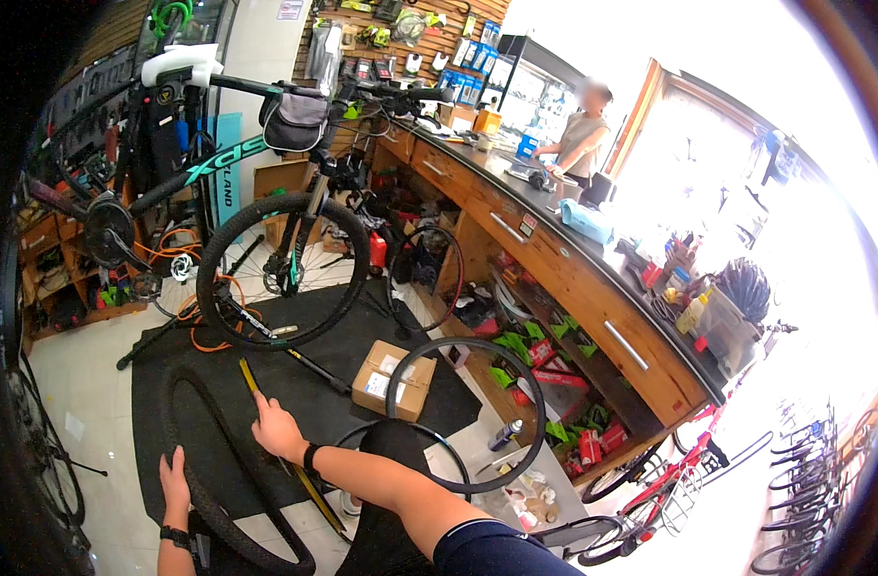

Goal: The person sits on the floor and installs a tire onto a bicycle wheel rim by hand, first fitting one side of the tire, then inserting the inner tube, and finally seating the other side of the tire onto the rim.

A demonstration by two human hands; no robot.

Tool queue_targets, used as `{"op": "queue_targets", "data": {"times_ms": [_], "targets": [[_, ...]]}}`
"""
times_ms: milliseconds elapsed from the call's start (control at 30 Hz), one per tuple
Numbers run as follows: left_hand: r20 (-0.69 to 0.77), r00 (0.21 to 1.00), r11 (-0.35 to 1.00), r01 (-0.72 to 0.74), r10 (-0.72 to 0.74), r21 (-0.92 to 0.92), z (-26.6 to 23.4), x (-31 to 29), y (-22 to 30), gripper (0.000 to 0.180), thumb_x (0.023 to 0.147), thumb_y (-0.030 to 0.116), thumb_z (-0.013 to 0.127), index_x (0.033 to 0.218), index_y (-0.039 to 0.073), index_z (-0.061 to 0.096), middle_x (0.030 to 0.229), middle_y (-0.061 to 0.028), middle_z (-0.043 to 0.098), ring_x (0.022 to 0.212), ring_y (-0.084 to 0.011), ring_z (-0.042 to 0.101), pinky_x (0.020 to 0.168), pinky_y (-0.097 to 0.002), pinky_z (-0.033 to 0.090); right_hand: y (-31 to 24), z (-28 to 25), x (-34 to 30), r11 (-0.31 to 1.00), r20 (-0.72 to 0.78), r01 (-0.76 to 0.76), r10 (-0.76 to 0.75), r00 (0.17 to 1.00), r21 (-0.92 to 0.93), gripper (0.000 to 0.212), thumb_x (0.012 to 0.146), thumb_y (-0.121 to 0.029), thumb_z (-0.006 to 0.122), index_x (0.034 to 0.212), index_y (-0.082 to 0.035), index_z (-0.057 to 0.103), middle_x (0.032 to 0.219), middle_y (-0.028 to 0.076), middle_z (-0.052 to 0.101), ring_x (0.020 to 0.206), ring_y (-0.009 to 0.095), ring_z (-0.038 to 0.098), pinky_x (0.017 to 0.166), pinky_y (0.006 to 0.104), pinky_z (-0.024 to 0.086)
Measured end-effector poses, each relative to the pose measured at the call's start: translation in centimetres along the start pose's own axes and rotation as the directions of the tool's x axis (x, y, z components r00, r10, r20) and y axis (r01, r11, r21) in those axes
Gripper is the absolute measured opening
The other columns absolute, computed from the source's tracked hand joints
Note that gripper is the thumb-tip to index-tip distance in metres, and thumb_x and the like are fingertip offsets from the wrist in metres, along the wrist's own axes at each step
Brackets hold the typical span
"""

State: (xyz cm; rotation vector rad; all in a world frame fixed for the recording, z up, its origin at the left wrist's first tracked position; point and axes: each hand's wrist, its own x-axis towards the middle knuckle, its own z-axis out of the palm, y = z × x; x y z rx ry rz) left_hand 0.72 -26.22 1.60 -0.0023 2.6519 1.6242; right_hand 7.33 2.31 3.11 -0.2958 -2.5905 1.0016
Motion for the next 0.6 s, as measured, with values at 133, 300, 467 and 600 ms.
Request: {"op": "queue_targets", "data": {"times_ms": [133, 300, 467, 600], "targets": [[0.007, 1.000, 1.000, -0.021, 0.021, 0.000, -0.1, 0.4, -0.5, 0.084, 0.094, 0.050, 0.061, 0.138, -0.018, 0.040, 0.136, -0.0314, 0.053, 0.128, -0.0398, 0.052, 0.108, -0.0404, 0.038, -0.3, 0.0, -0.1, 1.000, 0.017, -0.015, 0.015, 1.000, -0.006, 0.062, 0.088, -0.010, 0.056, 0.146, 0.001, 0.034, 0.108, 0.031, 0.055, 0.089, 0.047, 0.061, 0.081, 0.0500, 0.053], [-0.036, 0.999, 1.000, -0.027, 0.027, -0.012, 0.3, 0.3, -0.6, 0.084, 0.094, 0.050, 0.060, 0.138, -0.019, 0.040, 0.135, -0.0323, 0.053, 0.128, -0.0399, 0.051, 0.108, -0.0404, 0.038, -0.2, 0.2, 0.0, 1.000, 0.007, -0.022, 0.022, 1.000, 0.005, 0.063, 0.087, -0.011, 0.058, 0.144, -0.002, 0.035, 0.106, 0.028, 0.057, 0.092, 0.046, 0.062, 0.083, 0.0501, 0.053], [-0.015, 1.000, 1.000, -0.014, 0.014, -0.006, 0.0, 0.4, -0.6, 0.085, 0.094, 0.051, 0.061, 0.139, -0.018, 0.040, 0.138, -0.0320, 0.051, 0.131, -0.0399, 0.049, 0.109, -0.0399, 0.037, -0.4, 0.0, 0.1, 0.999, 0.035, -0.033, 0.033, 0.999, 0.012, 0.062, 0.088, -0.010, 0.056, 0.146, 0.000, 0.034, 0.108, 0.030, 0.056, 0.092, 0.047, 0.062, 0.083, 0.0500, 0.053], [0.035, 0.999, 0.997, -0.004, 0.006, -0.074, 0.0, 0.6, -0.8, 0.085, 0.094, 0.051, 0.060, 0.140, -0.017, 0.039, 0.139, -0.0307, 0.051, 0.133, -0.0400, 0.047, 0.112, -0.0398, 0.034, -0.5, -0.4, 0.1, 0.999, 0.052, -0.036, 0.035, 0.998, 0.004, 0.064, 0.089, -0.009, 0.056, 0.147, 0.001, 0.033, 0.111, 0.031, 0.055, 0.093, 0.047, 0.062, 0.084, 0.0500, 0.052]]}}
